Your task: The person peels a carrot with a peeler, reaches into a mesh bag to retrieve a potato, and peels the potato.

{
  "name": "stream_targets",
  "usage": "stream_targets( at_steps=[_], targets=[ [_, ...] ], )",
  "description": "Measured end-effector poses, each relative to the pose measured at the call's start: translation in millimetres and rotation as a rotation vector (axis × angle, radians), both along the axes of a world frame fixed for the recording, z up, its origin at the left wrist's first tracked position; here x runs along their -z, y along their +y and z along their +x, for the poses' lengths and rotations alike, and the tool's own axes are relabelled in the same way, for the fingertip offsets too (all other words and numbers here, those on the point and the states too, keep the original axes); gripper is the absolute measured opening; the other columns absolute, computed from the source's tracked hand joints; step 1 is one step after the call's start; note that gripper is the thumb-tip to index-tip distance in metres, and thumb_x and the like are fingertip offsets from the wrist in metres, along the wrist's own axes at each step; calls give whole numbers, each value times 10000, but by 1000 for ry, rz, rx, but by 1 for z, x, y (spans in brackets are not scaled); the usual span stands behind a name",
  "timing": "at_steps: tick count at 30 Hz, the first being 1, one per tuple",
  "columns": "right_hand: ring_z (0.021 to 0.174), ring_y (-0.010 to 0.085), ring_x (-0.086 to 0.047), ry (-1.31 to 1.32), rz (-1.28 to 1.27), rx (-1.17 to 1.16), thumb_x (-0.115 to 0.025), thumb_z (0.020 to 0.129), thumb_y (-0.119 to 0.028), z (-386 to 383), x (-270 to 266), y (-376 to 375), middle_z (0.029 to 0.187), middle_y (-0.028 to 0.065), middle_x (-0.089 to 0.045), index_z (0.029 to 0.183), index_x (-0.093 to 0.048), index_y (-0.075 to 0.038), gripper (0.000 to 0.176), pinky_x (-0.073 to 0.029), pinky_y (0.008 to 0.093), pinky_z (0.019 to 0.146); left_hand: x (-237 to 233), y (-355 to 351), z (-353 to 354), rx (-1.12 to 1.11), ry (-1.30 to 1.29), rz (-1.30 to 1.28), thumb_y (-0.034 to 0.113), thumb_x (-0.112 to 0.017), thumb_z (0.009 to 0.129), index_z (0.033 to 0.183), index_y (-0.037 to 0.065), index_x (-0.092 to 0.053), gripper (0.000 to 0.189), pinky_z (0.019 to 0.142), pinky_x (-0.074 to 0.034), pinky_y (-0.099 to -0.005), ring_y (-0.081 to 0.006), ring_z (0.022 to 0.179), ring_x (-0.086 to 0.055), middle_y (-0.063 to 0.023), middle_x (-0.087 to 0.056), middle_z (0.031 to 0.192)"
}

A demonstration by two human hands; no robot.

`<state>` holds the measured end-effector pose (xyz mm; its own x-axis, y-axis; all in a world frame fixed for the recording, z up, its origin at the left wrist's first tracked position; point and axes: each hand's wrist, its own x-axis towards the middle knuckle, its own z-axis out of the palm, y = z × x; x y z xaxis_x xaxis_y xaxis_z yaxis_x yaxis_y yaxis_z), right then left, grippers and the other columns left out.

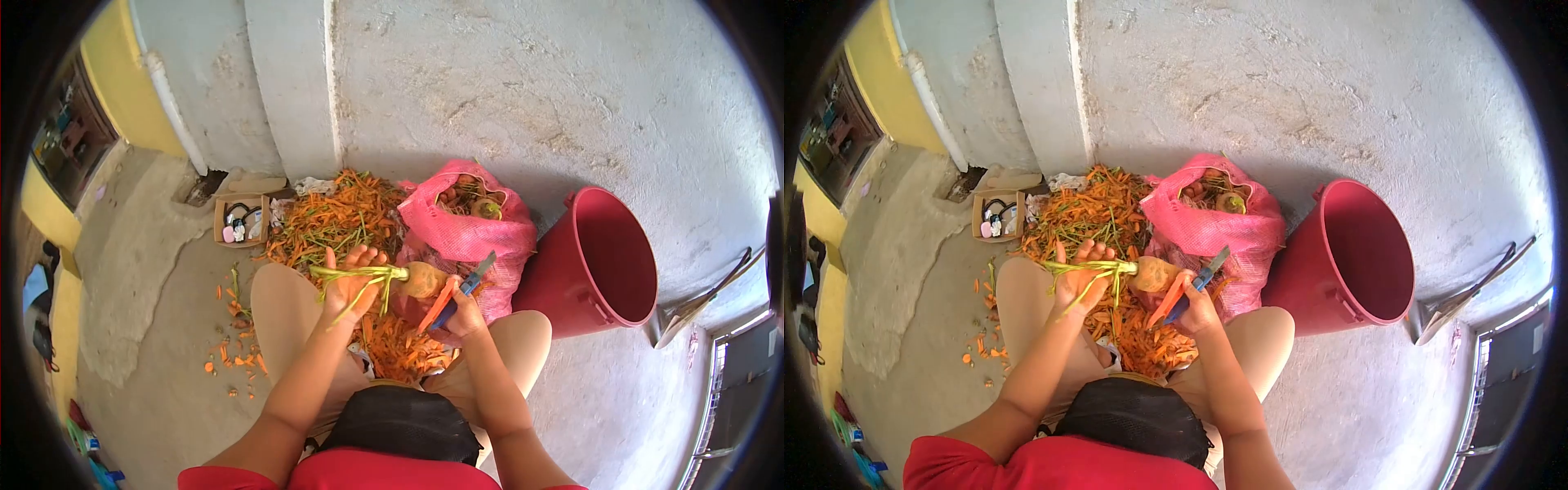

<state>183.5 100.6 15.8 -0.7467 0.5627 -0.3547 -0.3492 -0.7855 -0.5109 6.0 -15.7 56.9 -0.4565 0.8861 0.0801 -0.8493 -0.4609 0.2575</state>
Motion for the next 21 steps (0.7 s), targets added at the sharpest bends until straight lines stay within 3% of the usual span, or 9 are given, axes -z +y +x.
stream_targets(
  at_steps=[1, 4, 7, 10, 12, 14, 15, 18, 21],
  targets=[
    [805, 210, -527, -12, 36, 17, -497, 825, -181, 3, 3, 4, 858, 33, -494, 901, -463, -114, 107, -468, 435, 733, 6, -2, -11, 64, 153, 159, 452, -343, 843, 1034, 42, -499, 479, 898, -333, -453, -234, 990, -483, -112, -531, 1032],
    [724, 154, -522, -67, 307, 101, -485, 832, -176, 11, 6, 16, 786, 18, -490, 906, -469, -98, 109, -475, 338, 630, -2, -33, -38, -74, 251, -226, 461, -393, 821, 1110, 44, -436, 509, 897, -339, -431, -231, 1019, -461, -93, -502, 1080],
    [655, 99, -473, -256, 533, 110, -457, 846, -162, 20, 3, 27, 739, -6, -465, 901, -485, -87, 97, -401, 233, 549, -13, -42, -61, -345, 932, -805, 426, -484, 787, 1151, 50, -397, 531, 884, -358, -392, -223, 1065, -423, -94, -451, 1140],
    [656, 83, -454, -296, 664, 100, -457, 847, -160, 20, -10, 26, 717, -19, -450, 878, -493, -80, 93, -383, 217, 581, -30, -21, -26, -84, 1761, -808, 299, -590, 725, 1139, 45, -407, 519, 859, -378, -359, -221, 1065, -413, -111, -424, 1155],
    [663, 64, -424, -331, 753, 26, -485, 835, -156, 17, -14, 26, 709, -34, -443, 861, -506, -63, 99, -362, 208, 599, -18, -2, 2, 16, 2087, -723, 164, -614, 667, 1115, 24, -415, 510, 816, -396, -339, -262, 1006, -456, -167, -451, 1094],
    [661, 57, -403, -365, 903, -45, -499, 829, -152, 14, -16, 25, 708, -41, -438, 857, -512, -55, 102, -349, 207, 601, 9, 13, 13, 151, 2047, -779, 105, -599, 662, 1084, -15, -424, 472, 715, -408, -357, -248, 869, -514, -192, -490, 945],
    [663, 51, -367, -360, 957, -85, -516, 821, -149, 13, -18, 23, 713, -51, -424, 862, -520, -47, 111, -326, 202, 609, 19, 18, 13, 131, 2056, -714, 120, -600, 673, 1020, -50, -453, 413, 568, -419, -353, -238, 647, -548, -180, -521, 733],
    [668, 57, -354, -394, 931, -154, -511, 822, -141, 13, -17, 21, 716, -50, -413, 863, -521, -37, 112, -315, 206, 612, 15, 16, 16, 419, 1838, -941, 123, -580, 699, 956, -61, -479, 332, 484, -404, -339, -206, 479, -505, -127, -500, 570],
    [682, 49, -383, -463, 941, -219, -491, 830, -126, 13, -18, 20, 716, -52, -424, 838, -514, -63, 67, -328, 195, 632, 32, 3, 22, 221, 1712, -763, 131, -556, 737, 941, -57, -481, 288, 437, -380, -316, -178, 405, -453, -107, -482, 521]
  ],
)
